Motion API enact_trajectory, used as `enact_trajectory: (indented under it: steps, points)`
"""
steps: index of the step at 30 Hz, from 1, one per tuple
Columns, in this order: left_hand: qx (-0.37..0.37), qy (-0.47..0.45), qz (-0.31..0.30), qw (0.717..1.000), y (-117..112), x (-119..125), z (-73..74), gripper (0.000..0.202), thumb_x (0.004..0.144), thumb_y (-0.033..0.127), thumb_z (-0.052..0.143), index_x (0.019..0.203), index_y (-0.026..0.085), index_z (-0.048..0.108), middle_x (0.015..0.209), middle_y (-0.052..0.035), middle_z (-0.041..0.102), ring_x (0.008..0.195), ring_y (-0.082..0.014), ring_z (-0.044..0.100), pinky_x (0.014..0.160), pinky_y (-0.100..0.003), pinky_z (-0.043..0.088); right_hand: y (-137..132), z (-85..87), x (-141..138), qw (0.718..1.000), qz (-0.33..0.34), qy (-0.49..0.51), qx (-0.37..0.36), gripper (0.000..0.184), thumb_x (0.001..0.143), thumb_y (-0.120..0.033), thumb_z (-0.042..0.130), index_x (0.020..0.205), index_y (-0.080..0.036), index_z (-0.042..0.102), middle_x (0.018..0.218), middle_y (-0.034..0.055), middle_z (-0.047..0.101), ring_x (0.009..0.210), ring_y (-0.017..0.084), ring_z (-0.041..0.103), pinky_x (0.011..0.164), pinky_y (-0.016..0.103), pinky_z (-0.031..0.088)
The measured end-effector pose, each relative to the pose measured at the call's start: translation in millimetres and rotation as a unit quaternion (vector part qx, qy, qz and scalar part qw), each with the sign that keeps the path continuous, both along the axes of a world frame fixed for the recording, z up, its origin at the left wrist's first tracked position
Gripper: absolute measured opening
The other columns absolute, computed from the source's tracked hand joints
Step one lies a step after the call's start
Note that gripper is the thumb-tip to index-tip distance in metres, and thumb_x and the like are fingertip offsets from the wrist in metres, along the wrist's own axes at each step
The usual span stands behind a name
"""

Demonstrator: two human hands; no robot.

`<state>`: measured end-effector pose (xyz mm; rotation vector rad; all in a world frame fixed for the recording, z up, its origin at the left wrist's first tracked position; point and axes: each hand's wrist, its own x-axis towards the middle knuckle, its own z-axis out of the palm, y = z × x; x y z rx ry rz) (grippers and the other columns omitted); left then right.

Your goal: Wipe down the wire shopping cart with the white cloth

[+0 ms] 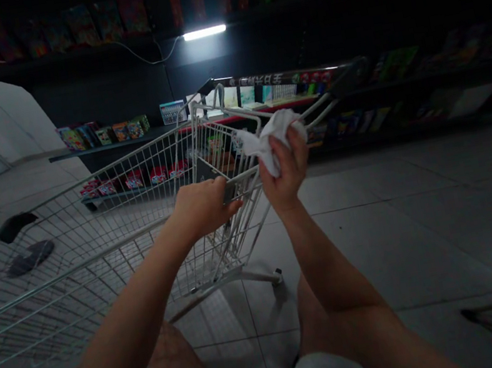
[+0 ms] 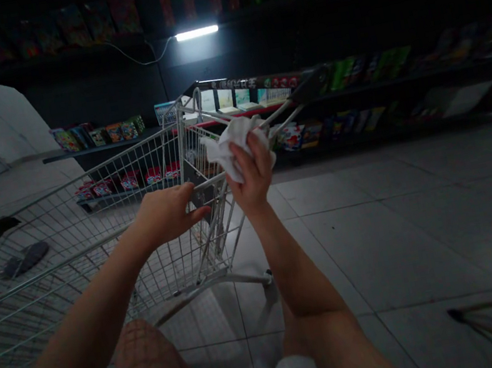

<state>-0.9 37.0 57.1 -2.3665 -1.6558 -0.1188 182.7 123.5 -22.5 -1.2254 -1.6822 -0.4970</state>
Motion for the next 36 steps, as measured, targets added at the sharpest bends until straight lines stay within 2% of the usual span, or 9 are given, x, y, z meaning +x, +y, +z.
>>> enact_trajectory:
  steps: [3, 5, 9, 12, 14, 20, 24, 31, 36]
  points:
    - [0.020, 0.004, -0.030, 0.999, 16, 29, 0.7, 0.041, 0.089, 0.046, 0.046, 0.113, 0.015, 0.059, 0.113, -0.0134, 0.071, 0.092, -0.0267, 0.069, 0.067, -0.034, 0.044, 15, -26.4, -6, 0.981, 0.100, 0.037, 0.161, 0.035, 0.095, -0.037, 0.040, 0.117, -0.026, 0.065, 0.133, 0.0083, 0.054, 0.136, 0.029, 0.045, 0.109, 0.051, 0.040]
    - [0.038, -0.002, -0.040, 0.998, 23, 37, -1.0, 0.040, 0.088, 0.045, 0.046, 0.110, 0.015, 0.060, 0.108, -0.0137, 0.072, 0.089, -0.0270, 0.070, 0.066, -0.034, 0.045, 29, -22.3, 9, 0.970, 0.118, 0.032, 0.212, 0.034, 0.097, -0.039, 0.039, 0.114, -0.025, 0.065, 0.131, 0.0069, 0.056, 0.133, 0.025, 0.048, 0.111, 0.050, 0.039]
    - [0.068, -0.001, -0.051, 0.996, 29, 35, -6.2, 0.040, 0.092, 0.047, 0.040, 0.107, 0.014, 0.059, 0.098, -0.0128, 0.074, 0.085, -0.0265, 0.070, 0.064, -0.035, 0.044, 76, 32.6, 79, 0.952, 0.040, 0.134, 0.273, 0.048, 0.099, -0.045, 0.037, 0.120, -0.008, 0.059, 0.132, 0.0213, 0.053, 0.134, 0.029, 0.046, 0.113, 0.056, 0.029]
    - [0.072, 0.008, -0.058, 0.996, 29, 32, -7.9, 0.041, 0.094, 0.047, 0.037, 0.107, 0.015, 0.058, 0.095, -0.0124, 0.074, 0.082, -0.0254, 0.070, 0.063, -0.034, 0.043, 110, 67.0, 123, 0.937, 0.083, 0.211, 0.266, 0.061, 0.100, -0.045, 0.022, 0.130, 0.003, 0.047, 0.133, 0.0258, 0.048, 0.135, 0.032, 0.045, 0.110, 0.058, 0.029]
    - [0.071, 0.011, -0.059, 0.996, 29, 31, -7.9, 0.041, 0.094, 0.047, 0.037, 0.108, 0.015, 0.058, 0.095, -0.0126, 0.074, 0.081, -0.0249, 0.069, 0.063, -0.034, 0.043, 121, 70.5, 130, 0.938, 0.114, 0.210, 0.250, 0.062, 0.100, -0.043, 0.013, 0.133, -0.001, 0.044, 0.133, 0.0225, 0.047, 0.134, 0.031, 0.047, 0.108, 0.058, 0.033]
    - [0.071, 0.005, -0.061, 0.996, 26, 31, -7.6, 0.042, 0.092, 0.046, 0.039, 0.114, 0.015, 0.057, 0.090, -0.0102, 0.074, 0.076, -0.0226, 0.067, 0.062, -0.033, 0.041, 82, 16.8, 67, 0.939, 0.045, 0.229, 0.252, 0.051, 0.099, -0.045, 0.036, 0.132, -0.009, 0.049, 0.138, 0.0188, 0.048, 0.135, 0.030, 0.046, 0.112, 0.056, 0.035]
    - [0.073, 0.010, -0.062, 0.995, 22, 28, -7.8, 0.038, 0.091, 0.043, 0.040, 0.110, 0.016, 0.058, 0.091, -0.0097, 0.074, 0.075, -0.0225, 0.067, 0.061, -0.033, 0.040, 42, -27.8, 23, 0.957, 0.064, 0.185, 0.214, 0.039, 0.097, -0.042, 0.040, 0.125, -0.021, 0.058, 0.138, 0.0097, 0.050, 0.142, 0.029, 0.038, 0.114, 0.057, 0.035]
    - [0.072, 0.015, -0.043, 0.996, 15, 25, -7.3, 0.034, 0.089, 0.042, 0.040, 0.102, 0.018, 0.059, 0.084, -0.0084, 0.073, 0.074, -0.0223, 0.067, 0.062, -0.033, 0.041, 0, -96.8, -4, 0.964, 0.111, 0.122, 0.211, 0.033, 0.095, -0.025, 0.040, 0.109, -0.023, 0.069, 0.128, 0.0071, 0.060, 0.145, 0.028, 0.032, 0.112, 0.055, 0.040]
    - [0.071, 0.012, -0.036, 0.997, 7, 21, -6.5, 0.032, 0.087, 0.040, 0.041, 0.102, 0.019, 0.060, 0.085, -0.0085, 0.072, 0.075, -0.0235, 0.067, 0.063, -0.034, 0.042, -20, -87.5, 6, 0.964, 0.107, 0.084, 0.228, 0.031, 0.094, -0.024, 0.041, 0.100, -0.026, 0.071, 0.110, 0.0054, 0.067, 0.127, 0.025, 0.050, 0.102, 0.048, 0.047]
